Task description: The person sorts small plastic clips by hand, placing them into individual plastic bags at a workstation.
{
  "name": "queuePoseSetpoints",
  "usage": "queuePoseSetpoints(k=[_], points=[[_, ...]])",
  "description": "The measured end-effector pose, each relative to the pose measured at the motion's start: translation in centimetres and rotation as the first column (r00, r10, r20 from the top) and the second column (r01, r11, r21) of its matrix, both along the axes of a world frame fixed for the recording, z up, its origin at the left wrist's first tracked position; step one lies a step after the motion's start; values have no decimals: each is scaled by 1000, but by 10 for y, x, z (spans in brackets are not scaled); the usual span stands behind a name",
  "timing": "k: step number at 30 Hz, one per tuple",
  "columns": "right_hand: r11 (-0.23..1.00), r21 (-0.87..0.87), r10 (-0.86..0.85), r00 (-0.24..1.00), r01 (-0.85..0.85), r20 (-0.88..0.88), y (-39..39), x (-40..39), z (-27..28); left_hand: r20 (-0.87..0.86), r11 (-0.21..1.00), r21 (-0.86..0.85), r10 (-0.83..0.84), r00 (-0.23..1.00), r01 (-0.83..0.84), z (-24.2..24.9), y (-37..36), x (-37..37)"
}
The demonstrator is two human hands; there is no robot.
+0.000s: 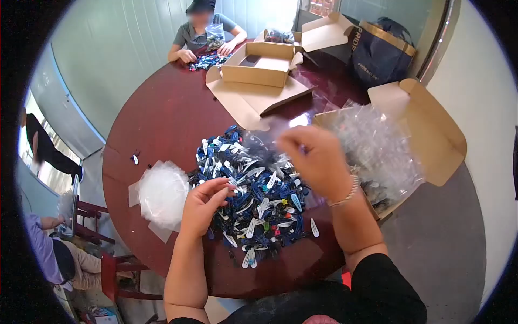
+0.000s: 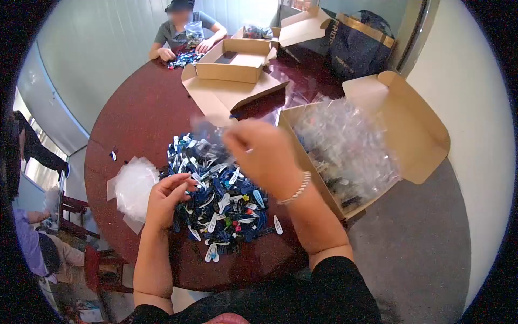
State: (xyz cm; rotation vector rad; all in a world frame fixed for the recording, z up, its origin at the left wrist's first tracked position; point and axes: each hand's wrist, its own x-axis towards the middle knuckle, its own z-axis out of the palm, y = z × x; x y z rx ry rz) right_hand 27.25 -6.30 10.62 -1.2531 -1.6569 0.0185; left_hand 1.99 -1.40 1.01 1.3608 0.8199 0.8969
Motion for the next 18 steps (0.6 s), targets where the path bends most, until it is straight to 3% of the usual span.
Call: queuePoseSetpoints(k=[2, 4, 8, 10, 11, 13, 14, 15, 16, 18], points=[[985, -15, -170, 985, 169, -14, -14, 23, 21, 21, 999, -32, 16, 1000, -15, -1, 2, -2], [944, 95, -323, 945, 317, 55, -26, 45, 32, 24, 999, -39, 24, 999, -23, -2, 1, -2], [897, 69, -442, 887, 436, 136, -53, 92, 24, 23, 1000, -6, -12, 1000, 12, 0, -2, -1], [827, -66, -546, 826, 558, 142, -67, 111, 8, 2, 999, 36, -29, 1000, 28, 0, -1, -1], [827, -64, -546, 825, 559, 146, -71, 123, -4, -3, 998, 47, -30, 1000, 30, 0, 0, -1], [730, -279, -603, 780, 625, 169, -81, 137, -28, -16, 998, 50, -36, 999, 37, -2, -4, -3], [728, -281, -603, 779, 625, 170, -92, 134, -35, -31, 998, 63, -19, 999, 21, -3, -5, -4], [711, 18, -663, 662, 703, 349, -101, 125, -37, -34, 996, 87, 5, 999, -2, -3, -3, -2], [661, 348, -738, 494, 665, 459, -101, 118, -34, -33, 999, 25, 47, 998, -46, 1, -4, 2], [741, 232, -670, 679, 630, 301, -107, 86, -29, 18, 993, 90, 69, 997, -71, -12, -1, 3]])
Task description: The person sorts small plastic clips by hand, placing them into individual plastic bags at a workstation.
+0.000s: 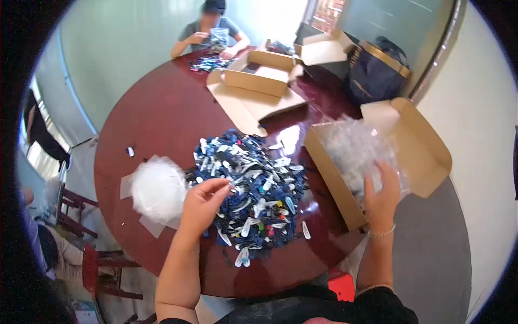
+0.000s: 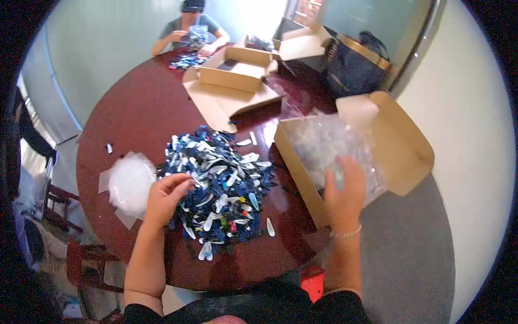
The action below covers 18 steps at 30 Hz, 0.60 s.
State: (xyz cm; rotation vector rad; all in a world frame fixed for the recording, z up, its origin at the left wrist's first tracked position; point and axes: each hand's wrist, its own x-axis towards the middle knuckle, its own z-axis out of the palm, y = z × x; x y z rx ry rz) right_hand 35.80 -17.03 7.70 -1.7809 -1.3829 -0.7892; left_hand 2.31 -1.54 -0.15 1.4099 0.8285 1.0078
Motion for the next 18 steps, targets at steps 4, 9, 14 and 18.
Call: queuePoseSetpoints(k=[4, 9, 14, 18], points=[[717, -258, 616, 762, -647, -198, 19, -100, -4, -285, 889, 451, 226, 932, -78, -4, -7, 7], [7, -506, 956, 155, -862, -251, 36, -182, 3, -229, 726, 688, 185, 956, 24, -1, -8, 8], [-159, -275, 986, -141, -948, -83, 35, -211, 28, -209, 668, 734, 53, 977, 121, 2, -19, 9], [-177, -372, 983, -146, -911, -112, 54, -194, 24, -227, 569, 791, -65, 972, 223, -3, -26, 17]])
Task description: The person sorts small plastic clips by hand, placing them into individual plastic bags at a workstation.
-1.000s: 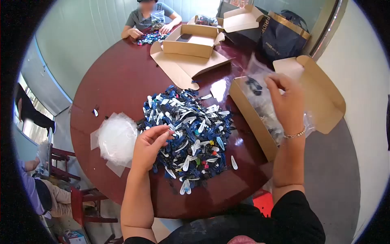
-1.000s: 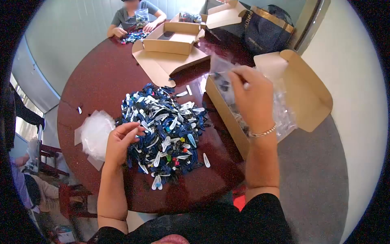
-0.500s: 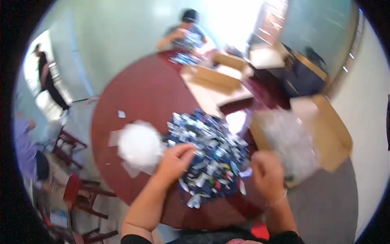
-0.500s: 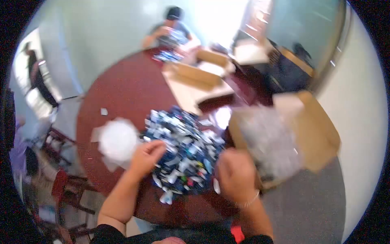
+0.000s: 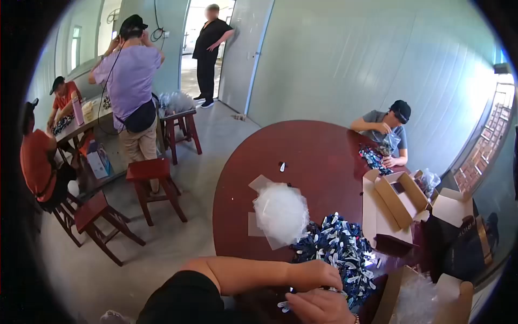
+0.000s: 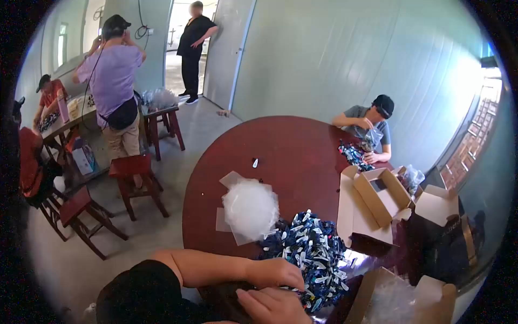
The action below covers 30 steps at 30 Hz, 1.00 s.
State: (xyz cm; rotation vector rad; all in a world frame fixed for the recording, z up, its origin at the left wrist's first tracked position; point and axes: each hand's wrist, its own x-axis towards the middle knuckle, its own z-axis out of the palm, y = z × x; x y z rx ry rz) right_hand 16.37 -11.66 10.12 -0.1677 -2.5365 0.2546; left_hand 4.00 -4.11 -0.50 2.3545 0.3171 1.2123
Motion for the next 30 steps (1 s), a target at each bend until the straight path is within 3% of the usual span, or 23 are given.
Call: queuePoseSetpoints(k=[2, 3, 7, 13, 16, 18, 19, 21, 25, 27, 30], points=[[999, 21, -30, 998, 31, -50, 9, 6, -9, -51, 952, -219, -229, 972, 213, -16, 1, 5], [996, 56, -65, 992, 71, -108, 14, 5, -8, -104, 981, 99, -154, 983, 164, -15, 4, 4], [997, 6, -81, 982, 83, -173, 25, -6, -9, -139, 987, 26, -151, 979, 156, -12, 0, 1], [985, 2, -170, 985, 170, 0, 42, -4, -33, -240, 986, -54, -164, 957, 155, -8, -10, -3], [982, -94, -164, 986, 166, 33, 38, 3, -21, -225, 976, -108, -210, 951, 190, -8, -14, -5], [931, -310, -153, 977, 192, 146, 41, 8, -13, -230, 971, -132, -228, 946, 201, -8, -17, -6], [932, -308, -152, 977, 192, 149, 44, 11, -15, -230, 968, -146, -236, 944, 206, -8, -18, -6], [849, -493, -97, 973, 191, 211, 48, 13, -22, -227, 961, -177, -251, 941, 213, -8, -18, -6], [909, -337, -208, 968, 245, 142, 48, 7, -27, -72, 959, -234, -182, 981, 161, -27, -15, -4], [930, -264, -237, 966, 256, 105, 55, 4, -32, -115, 984, -82, -165, 980, 156, -22, -12, -7], [866, -382, -270, 945, 321, 181, 52, 3, -29, -41, 978, -123, -173, 984, 166, -12, -15, -9]])
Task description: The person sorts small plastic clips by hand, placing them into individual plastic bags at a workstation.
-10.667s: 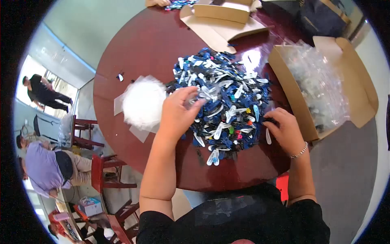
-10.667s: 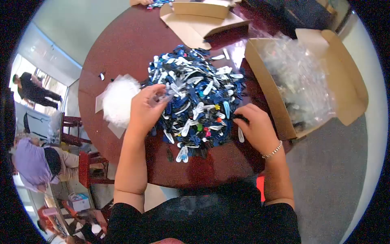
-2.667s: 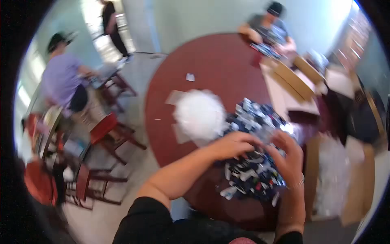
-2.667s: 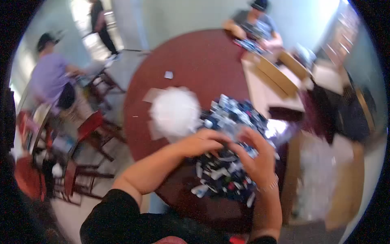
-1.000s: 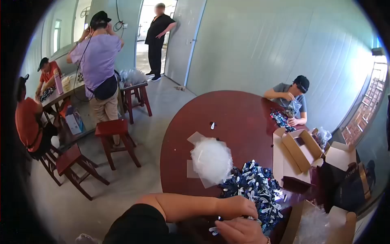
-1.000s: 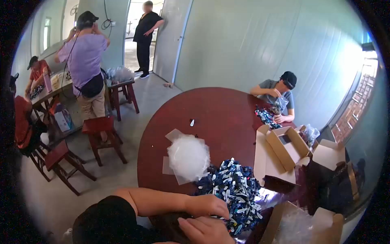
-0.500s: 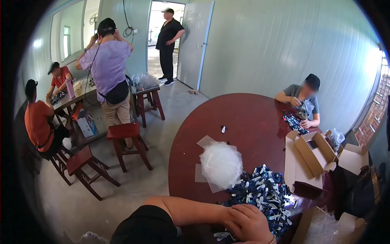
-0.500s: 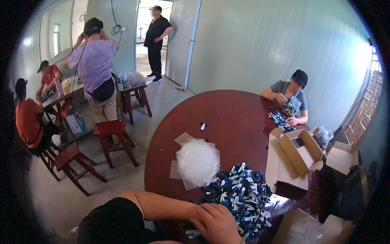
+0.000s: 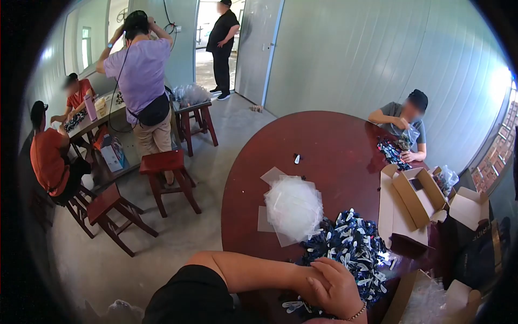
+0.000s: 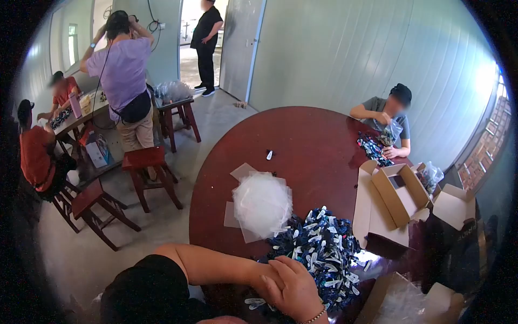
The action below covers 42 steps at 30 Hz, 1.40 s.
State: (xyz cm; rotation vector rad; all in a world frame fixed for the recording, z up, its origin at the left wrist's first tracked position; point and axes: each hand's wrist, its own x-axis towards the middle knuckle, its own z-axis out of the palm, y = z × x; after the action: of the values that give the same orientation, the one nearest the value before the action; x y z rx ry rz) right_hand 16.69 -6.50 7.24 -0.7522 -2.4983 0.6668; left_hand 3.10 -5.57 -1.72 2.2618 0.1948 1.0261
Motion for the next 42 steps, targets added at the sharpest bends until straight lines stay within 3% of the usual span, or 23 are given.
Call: queuePoseSetpoints(k=[4, 6, 10, 12, 16, 18, 21, 25, 26, 27, 28, 30, 32, 33, 34, 37, 42], points=[[999, 40, 13, 999, -12, -36, 2, 0, -4, -18, 999, 49, 12, 1000, -11, -1, 2, 1], [999, 34, -14, 1000, 14, -13, 1, -1, -3, 64, 984, 168, 42, 997, -52, -9, 4, 3], [998, 53, -35, 999, 36, -22, 1, -1, -7, 35, 991, 132, 15, 999, -20, -18, 6, 6], [998, 58, -33, 999, 35, -36, 1, -1, -10, 92, 999, 24, 23, 996, -26, -29, 7, 9], [996, 80, -37, 998, 41, -55, 2, -2, -9, 74, 998, 55, 6, 997, -11, -34, 9, 7], [995, 84, -41, 998, 46, -58, 1, -2, -10, 201, 996, 55, 53, 978, -66, -34, 7, 9], [994, 104, -37, 998, 43, -59, 1, -3, -11, 49, 991, 126, 25, 998, -31, -77, 24, 31], [991, 125, -35, 997, 43, -70, 2, -3, -13, 55, 991, 130, 13, 998, -20, -79, 17, 37], [991, 127, -32, 996, 42, -80, 2, -3, -12, -434, 845, 523, 378, 818, -113, -57, -2, 46], [991, 127, -29, 997, 39, -75, 2, -4, -11, -572, 583, 809, 752, 327, 73, -45, -13, 50], [992, 124, -28, 997, 36, -66, 2, -3, -11, -575, 586, 807, 751, 325, 76, -49, -9, 47], [992, 124, -29, 997, 38, -74, 2, -3, -11, -493, 782, 620, 455, 742, -68, -74, 11, 37], [991, 129, -36, 996, 46, -81, 1, -3, -11, -162, 941, 333, 118, 980, -58, -99, 30, 28], [991, 119, -48, 996, 57, -76, 1, -3, -11, 72, 985, 170, -25, 997, 13, -105, 29, 29], [991, 123, -36, 997, 44, -63, 2, -4, -9, 184, 1000, -7, 18, 983, -17, -45, 7, 9], [990, 137, -22, 994, 37, -108, 4, -4, -12, 176, 992, -107, -43, 984, 62, -27, 7, 7], [993, 111, -13, 991, 27, -131, 8, -3, -14, 76, 986, -115, -117, 990, 125, -17, 8, 5]])
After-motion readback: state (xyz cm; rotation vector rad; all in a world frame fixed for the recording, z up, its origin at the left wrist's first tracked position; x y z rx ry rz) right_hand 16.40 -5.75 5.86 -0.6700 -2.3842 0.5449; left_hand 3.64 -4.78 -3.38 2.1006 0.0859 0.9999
